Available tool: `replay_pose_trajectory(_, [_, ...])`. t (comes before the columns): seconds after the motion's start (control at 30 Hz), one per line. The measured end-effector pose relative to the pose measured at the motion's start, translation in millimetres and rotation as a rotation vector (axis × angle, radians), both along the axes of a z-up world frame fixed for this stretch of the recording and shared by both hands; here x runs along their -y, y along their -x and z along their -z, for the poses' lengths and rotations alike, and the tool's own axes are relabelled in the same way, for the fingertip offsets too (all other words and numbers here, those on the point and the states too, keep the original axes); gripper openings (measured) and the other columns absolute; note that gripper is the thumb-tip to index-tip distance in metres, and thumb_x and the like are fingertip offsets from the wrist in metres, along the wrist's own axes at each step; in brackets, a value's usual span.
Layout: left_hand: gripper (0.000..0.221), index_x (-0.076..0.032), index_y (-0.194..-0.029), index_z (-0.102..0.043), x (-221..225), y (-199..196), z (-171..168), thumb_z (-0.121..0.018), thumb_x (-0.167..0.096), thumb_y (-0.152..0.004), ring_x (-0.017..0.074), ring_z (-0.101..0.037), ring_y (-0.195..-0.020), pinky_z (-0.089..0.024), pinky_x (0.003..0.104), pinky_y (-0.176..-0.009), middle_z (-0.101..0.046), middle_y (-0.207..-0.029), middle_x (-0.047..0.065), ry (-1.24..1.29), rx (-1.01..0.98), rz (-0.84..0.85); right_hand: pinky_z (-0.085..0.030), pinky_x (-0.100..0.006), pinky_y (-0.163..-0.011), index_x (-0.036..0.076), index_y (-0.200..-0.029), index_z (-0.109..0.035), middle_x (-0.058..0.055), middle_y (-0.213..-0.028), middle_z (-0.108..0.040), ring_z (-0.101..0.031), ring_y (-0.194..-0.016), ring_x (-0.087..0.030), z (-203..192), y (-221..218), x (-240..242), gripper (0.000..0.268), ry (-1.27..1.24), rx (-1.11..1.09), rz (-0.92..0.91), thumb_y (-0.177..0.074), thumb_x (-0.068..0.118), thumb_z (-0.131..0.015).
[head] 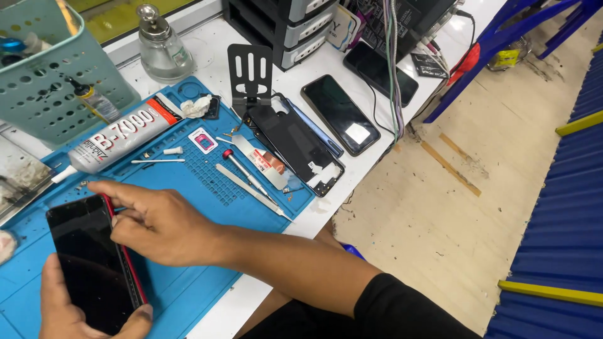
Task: Disassembling a smartphone by prying off the back cover and removing internal screws using a precision screwdriver
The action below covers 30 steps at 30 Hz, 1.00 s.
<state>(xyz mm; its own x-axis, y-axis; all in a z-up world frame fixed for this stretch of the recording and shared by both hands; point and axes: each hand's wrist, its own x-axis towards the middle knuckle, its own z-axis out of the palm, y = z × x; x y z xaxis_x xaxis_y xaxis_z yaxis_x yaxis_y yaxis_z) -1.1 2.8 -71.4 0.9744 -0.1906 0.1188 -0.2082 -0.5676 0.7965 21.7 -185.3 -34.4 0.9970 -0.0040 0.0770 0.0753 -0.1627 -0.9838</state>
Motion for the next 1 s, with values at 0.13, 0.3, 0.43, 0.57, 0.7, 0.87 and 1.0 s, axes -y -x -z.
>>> replay_pose_trajectory(0.13, [0.136, 0.006, -0.168, -0.026, 10.7, 5.0, -10.7, -0.078, 0.004, -0.043, 0.0348, -0.054, -0.114, -0.045, 0.043, -0.089, -0.049, -0.141, 0.028, 0.043, -0.045, -0.039, -0.044, -0.027, -0.068, 0.019, -0.156, -0.049, 0.010, -0.065, -0.043, -0.039, -0.062, -0.007, 3.3, -0.9, -0.3, 0.059, 0.014, 0.022, 0.002, -0.097, 0.018, -0.048])
replay_pose_trajectory(0.3, [0.131, 0.010, -0.165, -0.025, 24.9, 10.8, -25.4, -0.075, 0.010, -0.043, 0.0389, -0.044, -0.135, -0.041, 0.048, -0.101, -0.038, -0.155, 0.031, 0.109, -0.016, -0.058, -0.045, -0.028, -0.070, 0.015, -0.154, -0.051, 0.008, -0.080, -0.059, -0.046, -0.066, -0.008, 11.2, -3.0, -2.4, 0.057, -0.025, 0.049, 0.001, -0.098, 0.015, -0.049])
replay_pose_trajectory(0.43, [0.130, 0.008, -0.165, -0.023, 22.8, 12.3, -20.8, -0.076, 0.012, -0.046, 0.0366, -0.042, -0.137, -0.041, 0.048, -0.100, -0.036, -0.158, 0.029, 0.111, -0.062, -0.091, -0.046, -0.028, -0.067, 0.011, -0.155, -0.051, 0.006, -0.084, -0.065, -0.049, -0.064, -0.007, 11.0, -3.8, -2.7, 0.058, -0.041, 0.033, -0.002, -0.097, 0.016, -0.049])
replay_pose_trajectory(0.57, [0.134, 0.009, -0.166, -0.023, 11.0, 7.7, 2.8, -0.071, 0.007, -0.041, 0.0402, -0.046, -0.134, -0.041, 0.047, -0.101, -0.038, -0.157, 0.033, 0.179, 0.064, -0.021, -0.051, -0.025, -0.086, 0.007, -0.152, -0.054, -0.001, -0.114, -0.072, -0.063, -0.094, -0.007, 19.0, -5.5, -4.6, 0.053, -0.165, 0.039, 0.007, -0.099, 0.011, -0.052])
replay_pose_trajectory(0.7, [0.140, 0.007, -0.169, -0.030, 4.1, 7.3, 5.0, -0.080, -0.003, -0.039, 0.0387, -0.055, -0.121, -0.043, 0.044, -0.096, -0.052, -0.147, 0.031, -0.015, 0.083, -0.051, -0.055, -0.025, -0.099, 0.010, -0.148, -0.057, -0.004, -0.119, -0.074, -0.069, -0.109, -0.010, 18.8, -5.9, -3.8, 0.049, -0.141, 0.062, 0.033, -0.098, 0.011, -0.054])
replay_pose_trajectory(0.87, [0.140, 0.004, -0.168, -0.023, 1.8, 4.7, 3.1, -0.083, -0.004, -0.041, 0.0299, -0.050, -0.124, -0.039, 0.038, -0.100, -0.048, -0.149, 0.026, 0.001, -0.017, -0.036, -0.048, -0.024, -0.079, 0.013, -0.142, -0.061, 0.008, -0.088, -0.065, -0.057, -0.079, -0.003, 23.3, -6.2, -2.6, 0.041, -0.095, 0.103, 0.065, -0.102, 0.016, -0.054])
replay_pose_trajectory(1.0, [0.139, -0.002, -0.170, -0.030, 9.6, 7.4, -21.7, -0.084, -0.010, -0.042, 0.0317, -0.060, -0.103, -0.046, 0.040, -0.088, -0.061, -0.129, 0.019, -0.137, -0.111, -0.104, -0.041, -0.024, -0.070, 0.014, -0.139, -0.061, 0.012, -0.077, -0.054, -0.046, -0.070, -0.003, 22.6, -6.3, -2.3, 0.039, -0.115, 0.103, 0.070, -0.100, 0.013, -0.055])
